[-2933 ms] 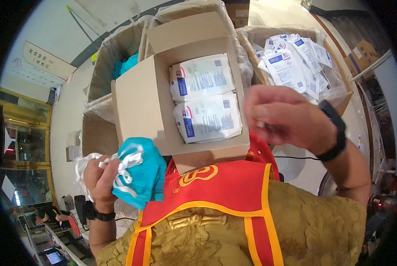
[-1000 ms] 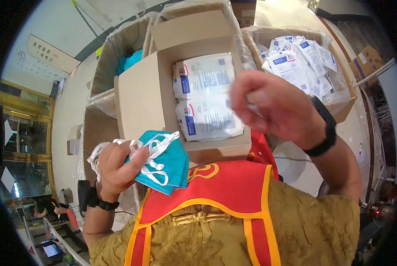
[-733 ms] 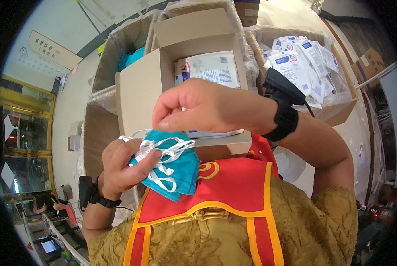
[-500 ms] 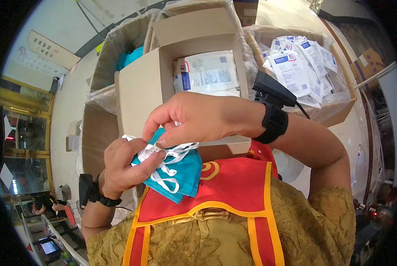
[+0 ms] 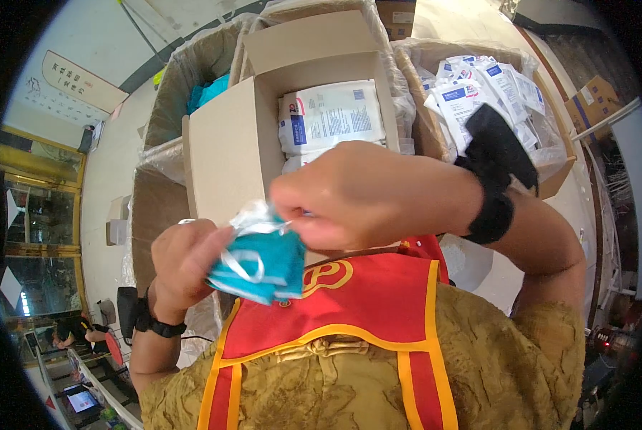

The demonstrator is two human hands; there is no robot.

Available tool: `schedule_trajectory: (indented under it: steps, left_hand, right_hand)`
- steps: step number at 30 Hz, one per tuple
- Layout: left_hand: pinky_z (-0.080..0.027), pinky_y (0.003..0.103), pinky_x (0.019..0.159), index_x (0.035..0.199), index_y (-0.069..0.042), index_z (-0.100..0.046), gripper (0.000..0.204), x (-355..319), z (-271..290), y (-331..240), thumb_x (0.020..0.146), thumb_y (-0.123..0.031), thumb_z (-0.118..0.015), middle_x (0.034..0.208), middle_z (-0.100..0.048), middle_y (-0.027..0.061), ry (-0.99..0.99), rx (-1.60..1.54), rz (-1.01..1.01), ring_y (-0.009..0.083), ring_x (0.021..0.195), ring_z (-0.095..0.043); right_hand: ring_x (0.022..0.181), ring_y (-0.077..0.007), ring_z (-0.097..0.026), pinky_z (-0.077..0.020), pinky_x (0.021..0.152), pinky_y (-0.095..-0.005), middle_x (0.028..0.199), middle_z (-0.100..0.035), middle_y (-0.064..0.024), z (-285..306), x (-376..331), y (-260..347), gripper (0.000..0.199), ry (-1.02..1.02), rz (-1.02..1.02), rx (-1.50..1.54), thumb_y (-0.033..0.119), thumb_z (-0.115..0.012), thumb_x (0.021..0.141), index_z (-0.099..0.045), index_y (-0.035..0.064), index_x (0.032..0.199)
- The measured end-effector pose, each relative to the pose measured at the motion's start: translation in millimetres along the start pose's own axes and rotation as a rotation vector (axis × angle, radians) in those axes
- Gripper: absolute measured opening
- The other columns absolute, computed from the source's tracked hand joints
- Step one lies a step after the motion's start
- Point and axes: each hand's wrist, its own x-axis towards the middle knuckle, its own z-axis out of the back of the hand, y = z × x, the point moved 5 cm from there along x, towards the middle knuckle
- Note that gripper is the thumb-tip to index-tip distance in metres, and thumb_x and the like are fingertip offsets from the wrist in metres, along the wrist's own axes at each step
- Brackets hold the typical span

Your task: The recorder is taking face masks and individual packaging bags from larger containers and placing them into smaller cardboard boxes.

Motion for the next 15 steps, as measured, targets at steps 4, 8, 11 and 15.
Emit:
schedule_trajectory:
  steps: [4,8,11,15]
  left_hand:
    - [-0.047,0.034,0.056,0.113,-0.011,-0.064,0.047,-17.1,1.2,20.9,0.067,-0.018,-0.071,0.082,-0.061,0.0057,0.038,0.031,0.292,0.0248,0.064,-0.059]
    - [-0.048,0.036,0.058,0.102,-0.01,-0.064,0.038,-36.6,3.2,39.6,0.065,-0.01,-0.071,0.081,-0.061,0.0075,0.141,0.116,0.383,0.0275,0.067,-0.061]
    - [-0.049,0.038,0.061,0.099,-0.009,-0.064,0.037,-52.9,7.0,61.1,0.063,-0.002,-0.07,0.081,-0.062,0.0101,0.155,0.14,0.472,0.0312,0.07,-0.062]
    - [-0.052,0.036,0.068,0.105,-0.007,-0.064,0.036,-120.3,11.4,120.3,0.07,0.001,-0.065,0.09,-0.065,0.0106,0.139,0.304,0.651,0.0316,0.076,-0.064]
  right_hand:
    - [0.057,-0.0302,-0.058,-0.0453,0.055,-0.0372,0.065,-0.059,-0.0104,5.9,-27.6,-1.6,0.008,0.12,-0.185,0.095,0.012,-0.058,0.085,-0.054,0.0051,0.083]
    - [0.055,-0.0149,-0.055,-0.0428,0.053,-0.03,0.063,-0.056,-0.0026,12.6,-61.3,0.3,0.006,0.179,-0.244,0.246,0.011,-0.057,0.087,-0.054,0.0065,0.083]
    - [0.056,-0.0105,-0.053,-0.0421,0.053,-0.0277,0.064,-0.054,0.0,30.1,-81.9,9.0,0.005,0.136,-0.357,0.208,0.011,-0.057,0.087,-0.055,0.0069,0.084]
    - [0.055,-0.0098,-0.049,-0.0398,0.051,-0.0254,0.062,-0.05,0.0018,36.4,-125.9,9.3,0.008,0.009,-0.478,0.293,0.012,-0.059,0.086,-0.054,0.0056,0.084]
